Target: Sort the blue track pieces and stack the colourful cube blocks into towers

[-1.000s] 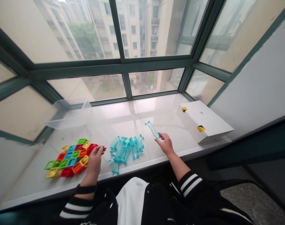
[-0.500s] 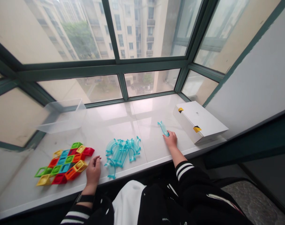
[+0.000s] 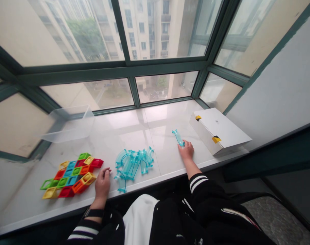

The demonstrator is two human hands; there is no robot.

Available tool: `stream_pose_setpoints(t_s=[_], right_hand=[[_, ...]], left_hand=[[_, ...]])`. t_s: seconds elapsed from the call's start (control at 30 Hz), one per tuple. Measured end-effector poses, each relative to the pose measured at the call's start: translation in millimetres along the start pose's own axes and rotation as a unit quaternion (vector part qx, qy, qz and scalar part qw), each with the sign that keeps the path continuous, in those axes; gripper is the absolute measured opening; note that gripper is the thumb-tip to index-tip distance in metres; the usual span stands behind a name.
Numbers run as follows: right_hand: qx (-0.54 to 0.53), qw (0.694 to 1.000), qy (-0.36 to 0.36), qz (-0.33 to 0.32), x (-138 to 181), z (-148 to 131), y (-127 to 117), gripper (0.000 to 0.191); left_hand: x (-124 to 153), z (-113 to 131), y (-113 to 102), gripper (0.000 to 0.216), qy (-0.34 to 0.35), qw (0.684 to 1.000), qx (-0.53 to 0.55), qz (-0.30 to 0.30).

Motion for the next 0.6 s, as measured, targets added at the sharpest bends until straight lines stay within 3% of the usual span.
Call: stream_pose_setpoints(t_s=[0.6], right_hand=[[0.002, 1.000, 0.002, 0.008, -0.6, 4.4, 2.3, 0.048]], left_hand=[[-1.6, -4.3, 1.1, 0.037, 0.013, 1.000, -0.016, -0.006]])
Point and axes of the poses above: each hand's wrist, its own x-axis away from the middle knuckle, its own y-axis out of the palm, z = x × y, the point moved 10 cm from there along -x, towards the middle knuckle, and after that the axes turned 13 degrees about x, right-handed, at the moved point
